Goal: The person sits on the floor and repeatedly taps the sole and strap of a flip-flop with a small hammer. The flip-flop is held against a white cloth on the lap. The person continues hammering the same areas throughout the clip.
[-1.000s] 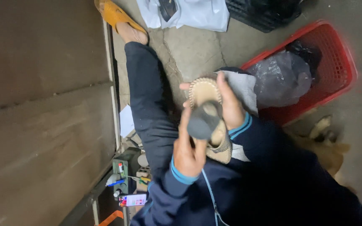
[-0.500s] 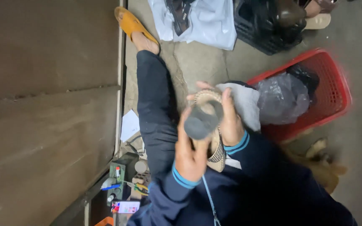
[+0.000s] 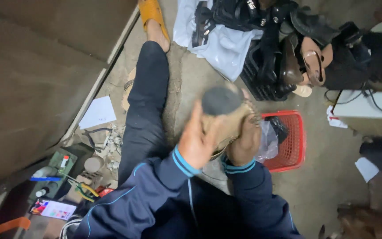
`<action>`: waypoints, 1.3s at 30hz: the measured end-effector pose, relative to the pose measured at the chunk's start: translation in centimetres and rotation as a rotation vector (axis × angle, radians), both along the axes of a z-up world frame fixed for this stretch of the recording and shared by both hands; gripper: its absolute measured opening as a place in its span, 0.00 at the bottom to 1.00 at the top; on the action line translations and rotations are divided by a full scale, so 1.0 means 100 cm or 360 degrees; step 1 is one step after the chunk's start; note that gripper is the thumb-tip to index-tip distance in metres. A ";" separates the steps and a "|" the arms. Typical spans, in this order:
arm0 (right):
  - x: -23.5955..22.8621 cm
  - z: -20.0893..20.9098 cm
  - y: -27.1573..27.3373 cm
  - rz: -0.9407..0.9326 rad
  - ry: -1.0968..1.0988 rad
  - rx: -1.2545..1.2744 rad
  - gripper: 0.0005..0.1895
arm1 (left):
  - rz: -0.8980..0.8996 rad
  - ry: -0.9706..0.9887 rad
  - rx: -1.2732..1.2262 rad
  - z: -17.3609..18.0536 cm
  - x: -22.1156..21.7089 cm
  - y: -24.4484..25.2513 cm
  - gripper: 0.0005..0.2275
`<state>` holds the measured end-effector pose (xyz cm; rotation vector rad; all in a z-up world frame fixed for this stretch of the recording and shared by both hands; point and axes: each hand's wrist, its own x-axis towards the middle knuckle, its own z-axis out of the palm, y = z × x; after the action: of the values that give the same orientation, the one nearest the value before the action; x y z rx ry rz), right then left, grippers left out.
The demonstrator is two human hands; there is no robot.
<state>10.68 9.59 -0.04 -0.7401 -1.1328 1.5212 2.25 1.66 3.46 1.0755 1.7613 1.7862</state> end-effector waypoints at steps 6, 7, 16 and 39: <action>-0.004 0.005 0.004 -0.0201 -0.0295 0.0457 0.36 | -0.0156 -0.0351 0.0043 -0.001 0.007 0.015 0.28; 0.003 -0.002 0.013 -0.0246 -0.0402 0.0587 0.38 | -0.0090 -0.0460 -0.0019 0.001 0.007 0.026 0.26; 0.019 -0.004 0.011 -0.0359 -0.0658 0.1038 0.41 | -0.0050 -0.0578 0.0156 -0.008 0.011 0.028 0.21; 0.090 0.012 -0.067 -0.0503 -0.1081 -0.0196 0.09 | -0.0421 -0.0463 -0.0283 -0.082 0.012 -0.013 0.27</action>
<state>19.64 2.85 1.17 -1.5179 -1.3293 1.0967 3.49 0.33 -4.76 0.8794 1.4946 1.5085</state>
